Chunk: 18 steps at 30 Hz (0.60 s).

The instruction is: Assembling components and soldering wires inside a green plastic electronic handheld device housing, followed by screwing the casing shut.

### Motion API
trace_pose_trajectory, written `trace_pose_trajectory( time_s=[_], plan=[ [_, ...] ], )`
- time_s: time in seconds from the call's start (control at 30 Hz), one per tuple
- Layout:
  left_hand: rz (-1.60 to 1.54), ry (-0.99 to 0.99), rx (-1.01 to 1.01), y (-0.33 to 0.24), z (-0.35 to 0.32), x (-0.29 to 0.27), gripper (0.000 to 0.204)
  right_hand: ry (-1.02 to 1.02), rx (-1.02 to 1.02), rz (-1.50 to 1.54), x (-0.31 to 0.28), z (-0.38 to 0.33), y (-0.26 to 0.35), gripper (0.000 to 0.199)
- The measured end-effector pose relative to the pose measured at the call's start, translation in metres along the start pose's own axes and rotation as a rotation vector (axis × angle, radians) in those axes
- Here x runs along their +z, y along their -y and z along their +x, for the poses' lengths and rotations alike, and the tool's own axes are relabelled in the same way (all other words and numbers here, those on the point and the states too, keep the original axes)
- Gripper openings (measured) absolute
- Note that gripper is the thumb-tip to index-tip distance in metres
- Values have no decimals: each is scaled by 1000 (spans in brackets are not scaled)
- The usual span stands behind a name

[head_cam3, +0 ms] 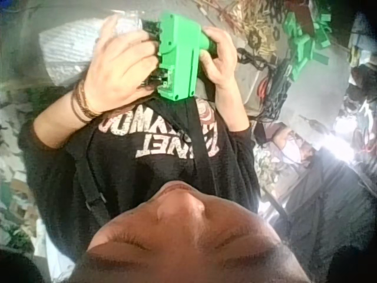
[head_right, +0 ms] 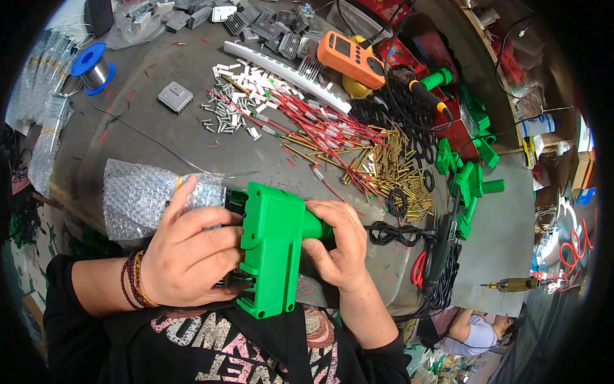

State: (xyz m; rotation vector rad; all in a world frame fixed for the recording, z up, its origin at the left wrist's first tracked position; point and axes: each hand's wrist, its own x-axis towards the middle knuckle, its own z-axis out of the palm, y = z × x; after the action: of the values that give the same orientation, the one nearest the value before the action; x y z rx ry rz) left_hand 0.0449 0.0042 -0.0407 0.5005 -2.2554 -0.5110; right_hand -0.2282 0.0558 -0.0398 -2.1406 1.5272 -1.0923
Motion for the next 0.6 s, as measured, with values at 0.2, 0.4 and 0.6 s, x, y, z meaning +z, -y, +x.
trace_pose_trajectory(
  time_s=[0.2,0.4,0.6],
  plan=[
    [46,128,37,-3,6,-3,25,-36,81,136,0,-4,-1,39],
    [77,256,28,-4,16,-8,23,-40,116,238,1,-4,-4,39],
    [46,162,-34,-6,14,-4,29,9,-4,84,-1,1,-3,43]
  ],
)
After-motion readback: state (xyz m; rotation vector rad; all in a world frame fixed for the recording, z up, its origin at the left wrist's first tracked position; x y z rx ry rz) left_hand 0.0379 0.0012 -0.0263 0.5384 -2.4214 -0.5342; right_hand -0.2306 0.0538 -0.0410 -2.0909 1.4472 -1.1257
